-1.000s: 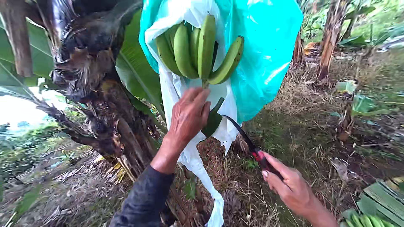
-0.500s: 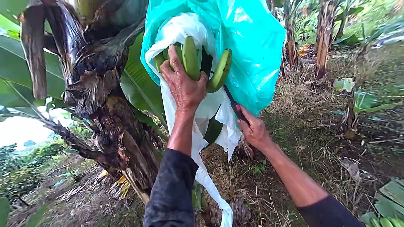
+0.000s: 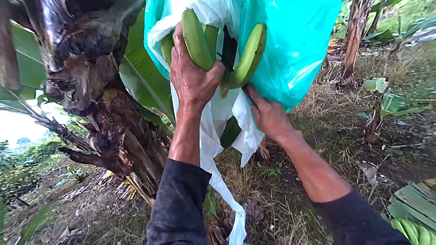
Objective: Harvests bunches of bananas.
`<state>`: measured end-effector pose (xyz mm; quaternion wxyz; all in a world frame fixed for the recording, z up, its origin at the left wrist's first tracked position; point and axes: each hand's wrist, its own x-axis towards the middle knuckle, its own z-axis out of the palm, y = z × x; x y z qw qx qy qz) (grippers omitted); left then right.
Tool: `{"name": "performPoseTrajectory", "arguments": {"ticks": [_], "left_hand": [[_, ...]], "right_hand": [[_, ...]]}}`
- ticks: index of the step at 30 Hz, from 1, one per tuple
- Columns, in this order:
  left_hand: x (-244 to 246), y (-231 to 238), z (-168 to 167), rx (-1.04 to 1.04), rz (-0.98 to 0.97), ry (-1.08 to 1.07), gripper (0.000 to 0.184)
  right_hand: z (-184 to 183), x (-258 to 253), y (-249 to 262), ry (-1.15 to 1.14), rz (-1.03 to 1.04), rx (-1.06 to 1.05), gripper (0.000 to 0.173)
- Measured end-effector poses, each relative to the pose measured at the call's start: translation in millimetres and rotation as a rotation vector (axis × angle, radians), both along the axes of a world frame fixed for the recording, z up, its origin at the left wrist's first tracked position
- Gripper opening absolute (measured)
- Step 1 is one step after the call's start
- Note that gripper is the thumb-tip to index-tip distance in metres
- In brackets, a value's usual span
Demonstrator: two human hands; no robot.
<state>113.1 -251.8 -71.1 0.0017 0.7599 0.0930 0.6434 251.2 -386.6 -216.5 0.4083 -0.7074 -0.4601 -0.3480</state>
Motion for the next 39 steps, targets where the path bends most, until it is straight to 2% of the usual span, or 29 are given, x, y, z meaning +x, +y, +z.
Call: {"name": "performPoseTrajectory", "arguments": {"ticks": [2, 4, 6, 7, 9, 11, 13, 15, 17, 19, 21, 23, 26, 28, 31, 34, 39], "left_hand": [[-1, -1, 0, -0.03, 0.007, 0.02, 0.095], [-4, 6, 0, -0.047, -0.046, 0.045, 0.086], [-21, 22, -20, -0.091, -0.187, 0.101, 0.067], [-37, 29, -36, -0.154, -0.266, 0.109, 0.068], [-78, 41, -85, -0.23, -0.458, 0.079, 0.075], [-101, 41, -143, -0.266, -0.476, 0.032, 0.071], [-117, 41, -211, -0.405, -0.505, 0.139, 0.067], [-125, 36, -274, -0.567, -0.597, 0.319, 0.06], [-133, 26, -337, -0.771, -0.65, 0.475, 0.058], [-136, 14, -399, -0.97, -0.584, 0.562, 0.06], [-133, 1, -452, -1.132, -0.477, 0.631, 0.066], [-126, -16, -502, -1.307, -0.348, 0.629, 0.07], [-112, -44, -560, -1.63, -0.188, 0.457, 0.074], [-101, -63, -590, -1.779, -0.155, 0.289, 0.072], [-86, -92, -622, -1.924, -0.152, 0.151, 0.076], [-69, -120, -640, -2.063, -0.125, 0.136, 0.082], [-44, -156, -649, -2.253, -0.071, 0.202, 0.071]], "right_hand": [[16, -16, -14, 0.038, -0.074, -0.078, 0.057], [9, -19, -18, 0.024, -0.14, -0.161, 0.061], [-48, -13, -43, 0.131, -0.163, -0.389, 0.065], [-88, -4, -67, 0.219, -0.155, -0.467, 0.064], [-171, 11, -117, 0.36, -0.091, -0.502, 0.058], [-215, 0, -156, 0.383, 0.057, -0.344, 0.053], [-242, -35, -182, 0.426, 0.196, -0.237, 0.051], [-263, -58, -203, 0.526, 0.292, -0.219, 0.053], [-295, -83, -228, 0.79, 0.334, -0.221, 0.058], [-334, -110, -252, 1.179, 0.339, -0.135, 0.062], [-372, -139, -270, 1.51, 0.274, 0.036, 0.054], [-404, -166, -279, 1.7, 0.16, 0.162, 0.04], [-435, -191, -278, 1.88, 0.103, 0.248, 0.031], [-449, -196, -272, 1.977, 0.098, 0.262, 0.032], [-468, -194, -262, 2.11, 0.096, 0.299, 0.034], [-492, -187, -258, 2.181, 0.096, 0.345, 0.033], [-523, -174, -259, 2.238, 0.104, 0.39, 0.03]]}}
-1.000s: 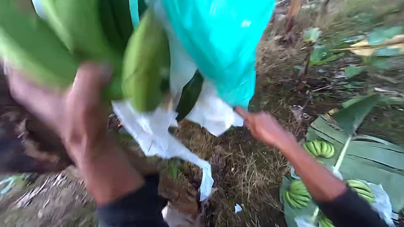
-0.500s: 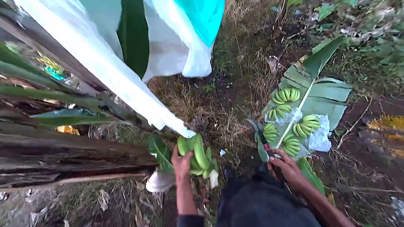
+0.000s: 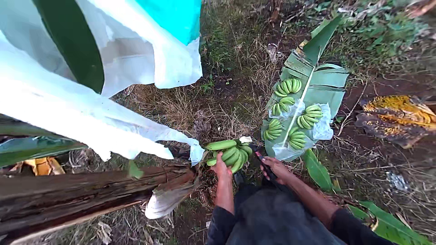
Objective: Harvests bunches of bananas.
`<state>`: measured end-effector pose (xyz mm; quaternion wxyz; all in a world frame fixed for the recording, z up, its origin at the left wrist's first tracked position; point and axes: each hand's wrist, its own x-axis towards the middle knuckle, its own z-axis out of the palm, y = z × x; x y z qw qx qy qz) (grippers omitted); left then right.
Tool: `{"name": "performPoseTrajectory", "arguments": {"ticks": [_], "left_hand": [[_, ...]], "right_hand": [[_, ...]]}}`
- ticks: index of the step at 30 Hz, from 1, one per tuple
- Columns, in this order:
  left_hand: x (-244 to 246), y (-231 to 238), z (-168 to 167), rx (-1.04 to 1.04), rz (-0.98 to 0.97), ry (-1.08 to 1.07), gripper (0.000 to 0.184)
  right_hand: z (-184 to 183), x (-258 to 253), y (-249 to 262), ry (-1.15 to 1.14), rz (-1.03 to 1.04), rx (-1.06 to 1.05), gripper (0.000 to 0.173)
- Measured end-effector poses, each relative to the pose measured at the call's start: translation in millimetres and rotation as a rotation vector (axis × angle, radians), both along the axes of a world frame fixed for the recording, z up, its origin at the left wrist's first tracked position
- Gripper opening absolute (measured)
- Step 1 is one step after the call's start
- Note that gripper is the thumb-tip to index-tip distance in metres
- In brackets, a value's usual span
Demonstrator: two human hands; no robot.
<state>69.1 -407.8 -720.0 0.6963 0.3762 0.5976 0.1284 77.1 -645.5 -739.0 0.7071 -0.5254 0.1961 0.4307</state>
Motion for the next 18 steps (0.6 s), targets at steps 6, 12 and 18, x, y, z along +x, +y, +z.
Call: {"name": "performPoseTrajectory", "arguments": {"ticks": [6, 12, 18], "left_hand": [[17, -34, -14, -0.068, -0.032, 0.022, 0.072], [29, -67, -42, -0.003, -0.04, 0.039, 0.078], [38, -78, -63, 0.004, -0.102, -0.143, 0.069]], "right_hand": [[-22, 10, 3, 0.128, -0.031, 0.002, 0.03], [3, 27, 29, 0.325, -0.216, 0.05, 0.035], [20, 41, 11, 0.372, -0.299, 0.144, 0.038]]}}
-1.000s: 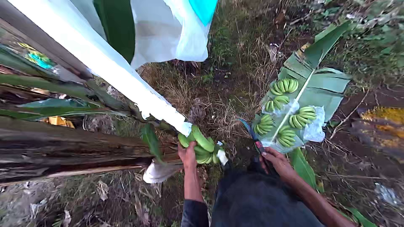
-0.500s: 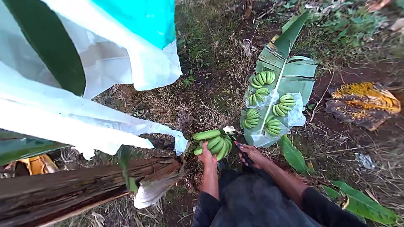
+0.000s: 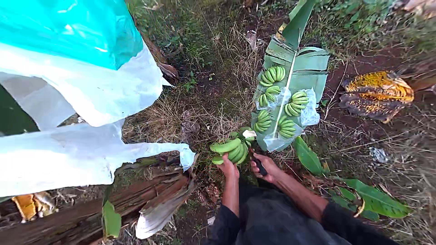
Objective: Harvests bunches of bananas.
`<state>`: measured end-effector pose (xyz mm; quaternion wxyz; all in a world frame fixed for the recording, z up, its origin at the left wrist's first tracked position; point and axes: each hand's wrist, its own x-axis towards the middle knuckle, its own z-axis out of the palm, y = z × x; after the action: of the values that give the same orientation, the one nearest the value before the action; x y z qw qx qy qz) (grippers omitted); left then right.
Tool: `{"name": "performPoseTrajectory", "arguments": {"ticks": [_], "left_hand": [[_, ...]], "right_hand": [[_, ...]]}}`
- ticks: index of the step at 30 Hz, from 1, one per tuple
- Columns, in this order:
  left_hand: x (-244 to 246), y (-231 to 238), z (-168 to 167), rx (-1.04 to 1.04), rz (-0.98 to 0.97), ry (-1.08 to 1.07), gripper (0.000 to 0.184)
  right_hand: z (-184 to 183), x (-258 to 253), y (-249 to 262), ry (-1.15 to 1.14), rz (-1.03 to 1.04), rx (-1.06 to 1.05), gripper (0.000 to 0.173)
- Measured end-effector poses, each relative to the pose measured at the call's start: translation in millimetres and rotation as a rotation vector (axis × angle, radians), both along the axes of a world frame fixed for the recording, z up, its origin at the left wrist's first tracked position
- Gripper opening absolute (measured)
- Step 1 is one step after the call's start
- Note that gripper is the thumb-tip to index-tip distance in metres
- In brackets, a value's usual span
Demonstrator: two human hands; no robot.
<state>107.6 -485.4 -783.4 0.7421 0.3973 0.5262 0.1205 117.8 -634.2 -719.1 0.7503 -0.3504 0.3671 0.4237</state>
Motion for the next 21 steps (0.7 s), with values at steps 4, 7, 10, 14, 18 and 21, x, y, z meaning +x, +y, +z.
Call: {"name": "performPoseTrajectory", "arguments": {"ticks": [4, 7, 10, 14, 18, 21], "left_hand": [[8, -8, -20, -0.003, 0.053, -0.007, 0.063], [11, 5, -30, -0.044, 0.011, -0.065, 0.053], [-3, 8, -50, -0.076, 0.024, 0.0, 0.052], [13, -9, -79, 0.051, 0.015, 0.286, 0.088], [32, -54, -102, 0.171, -0.218, 0.436, 0.11], [67, -106, -110, 0.212, -0.459, 0.456, 0.111]], "right_hand": [[34, 35, 20, 0.021, -0.063, -0.012, 0.031], [114, 68, -7, -0.265, 0.019, -0.064, 0.034], [93, 101, -80, -0.374, -0.091, -0.297, 0.036], [38, 72, -194, -0.328, -0.124, -0.499, 0.034], [-6, -24, -272, -0.03, -0.248, -0.705, 0.032], [-26, -109, -311, 0.167, -0.336, -0.809, 0.038]]}}
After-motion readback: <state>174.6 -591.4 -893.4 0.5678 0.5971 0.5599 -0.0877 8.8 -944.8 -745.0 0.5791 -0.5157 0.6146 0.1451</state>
